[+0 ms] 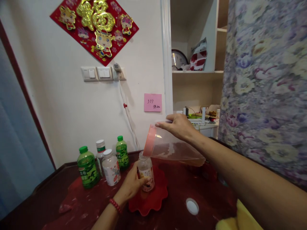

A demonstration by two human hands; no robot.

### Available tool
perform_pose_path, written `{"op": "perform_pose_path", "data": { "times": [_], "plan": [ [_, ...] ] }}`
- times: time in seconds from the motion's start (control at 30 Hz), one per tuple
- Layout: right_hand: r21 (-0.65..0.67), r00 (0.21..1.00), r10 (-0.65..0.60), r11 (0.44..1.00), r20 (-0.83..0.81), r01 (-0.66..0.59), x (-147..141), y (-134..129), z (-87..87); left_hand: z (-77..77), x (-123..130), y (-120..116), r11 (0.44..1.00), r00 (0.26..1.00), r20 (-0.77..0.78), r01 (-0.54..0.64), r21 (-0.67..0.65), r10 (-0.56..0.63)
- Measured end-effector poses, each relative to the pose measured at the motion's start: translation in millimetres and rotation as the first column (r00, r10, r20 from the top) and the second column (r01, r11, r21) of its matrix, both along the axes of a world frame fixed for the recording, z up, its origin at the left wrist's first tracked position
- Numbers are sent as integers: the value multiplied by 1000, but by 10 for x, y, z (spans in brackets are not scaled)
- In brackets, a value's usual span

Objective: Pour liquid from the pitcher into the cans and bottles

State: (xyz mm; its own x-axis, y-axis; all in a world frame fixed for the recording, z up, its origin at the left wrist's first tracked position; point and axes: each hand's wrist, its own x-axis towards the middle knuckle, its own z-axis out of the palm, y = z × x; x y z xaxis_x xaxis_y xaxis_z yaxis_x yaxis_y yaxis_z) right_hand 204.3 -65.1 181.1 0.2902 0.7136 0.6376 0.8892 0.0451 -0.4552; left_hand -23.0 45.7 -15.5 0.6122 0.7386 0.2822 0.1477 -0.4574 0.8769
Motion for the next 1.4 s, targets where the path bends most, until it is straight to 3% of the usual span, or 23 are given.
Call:
{"op": "perform_pose_path", "data": {
  "times": [0.63, 0.9, 1.07, 1.4],
  "plan": [
    [-21, 1000, 25, 999, -11, -25, 22, 59, -33, 17, -12, -11, 1000, 1000, -7, -1, -14, 1],
    [11, 992, 93, 996, -80, -93, 83, 72, -106, 29, -7, -36, 1000, 1000, 6, -12, -25, 12],
    [82, 967, 142, 988, -209, -127, 122, 46, -291, 13, -9, -17, 1000, 1000, 22, 0, -20, 0],
    [316, 808, 234, 947, -541, -62, 258, -117, -938, 102, 1, -49, 996, 997, 61, 58, -71, -54]
  ]
}}
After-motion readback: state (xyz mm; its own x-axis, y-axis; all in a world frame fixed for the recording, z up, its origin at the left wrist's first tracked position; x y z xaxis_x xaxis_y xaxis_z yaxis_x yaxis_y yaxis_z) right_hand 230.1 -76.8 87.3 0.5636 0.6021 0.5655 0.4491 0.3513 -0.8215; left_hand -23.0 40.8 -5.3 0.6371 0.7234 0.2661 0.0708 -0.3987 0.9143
